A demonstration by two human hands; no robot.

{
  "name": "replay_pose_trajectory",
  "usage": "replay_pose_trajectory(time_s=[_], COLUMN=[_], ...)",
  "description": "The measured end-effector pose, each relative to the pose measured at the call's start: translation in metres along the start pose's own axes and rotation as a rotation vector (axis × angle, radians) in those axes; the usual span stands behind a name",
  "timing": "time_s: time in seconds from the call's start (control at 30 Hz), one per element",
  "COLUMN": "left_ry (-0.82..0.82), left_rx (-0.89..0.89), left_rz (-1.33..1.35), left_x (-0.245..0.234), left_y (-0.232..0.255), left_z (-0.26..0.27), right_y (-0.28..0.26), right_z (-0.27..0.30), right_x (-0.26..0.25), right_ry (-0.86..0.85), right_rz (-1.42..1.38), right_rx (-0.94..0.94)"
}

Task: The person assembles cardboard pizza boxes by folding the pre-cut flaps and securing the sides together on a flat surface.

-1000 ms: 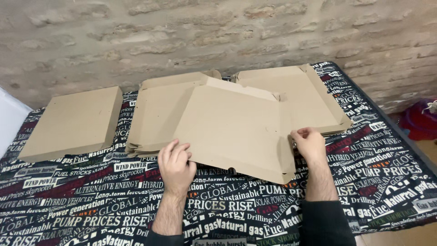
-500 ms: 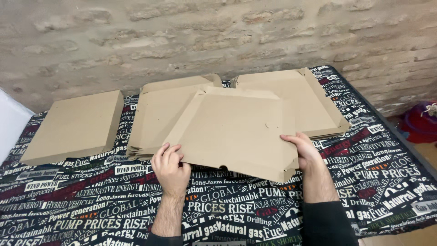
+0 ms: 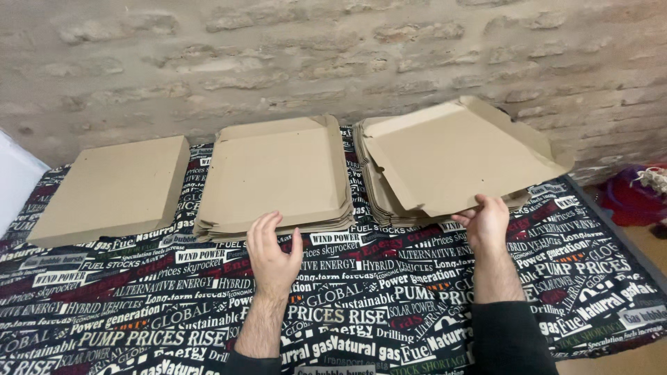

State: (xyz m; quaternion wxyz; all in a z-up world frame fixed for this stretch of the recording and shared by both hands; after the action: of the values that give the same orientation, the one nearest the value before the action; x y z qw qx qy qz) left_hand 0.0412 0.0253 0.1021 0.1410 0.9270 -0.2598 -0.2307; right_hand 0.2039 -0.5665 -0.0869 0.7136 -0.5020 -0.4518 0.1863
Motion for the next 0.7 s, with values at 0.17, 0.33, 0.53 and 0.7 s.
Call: replay_pose_trajectory(time_s=[0.17, 0.33, 0.53, 0.7], left_ry=[0.0, -0.04, -0.052, -0.092], left_rx=[-0.015, -0.037, -0.041, -0.068], left_rz=[0.014, 0.036, 0.064, 0.084], left_x=[0.006, 0.011, 0.011, 0.012], left_y=[-0.008, -0.01, -0.009, -0.009], left_z=[0.003, 0.003, 0.002, 0.0], right_y=[-0.008, -0.005, -0.009, -0.016], right_z=[0.054, 0.075, 0.095, 0.091], right_x=[0.044, 0.074, 0.086, 0.066], right_ry=[-0.011, -0.084, -0.141, -0.156], right_rz=[0.079, 0.131, 0.403, 1.116], right_rx=[0.004, 0.096, 0.232, 0.201])
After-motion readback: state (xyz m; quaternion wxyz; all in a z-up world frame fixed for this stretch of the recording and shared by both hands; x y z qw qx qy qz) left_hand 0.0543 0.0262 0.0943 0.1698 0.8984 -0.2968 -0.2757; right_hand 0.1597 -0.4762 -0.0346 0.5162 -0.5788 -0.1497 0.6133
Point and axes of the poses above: each hand's wrist, its own z-axis away from the middle knuckle, its own x-axis out of the palm, y = z × x, the point moved 10 cm from there along -z, towards the middle knuckle, and after that the axes turned 1 degree about z, right-handed, at the moved point
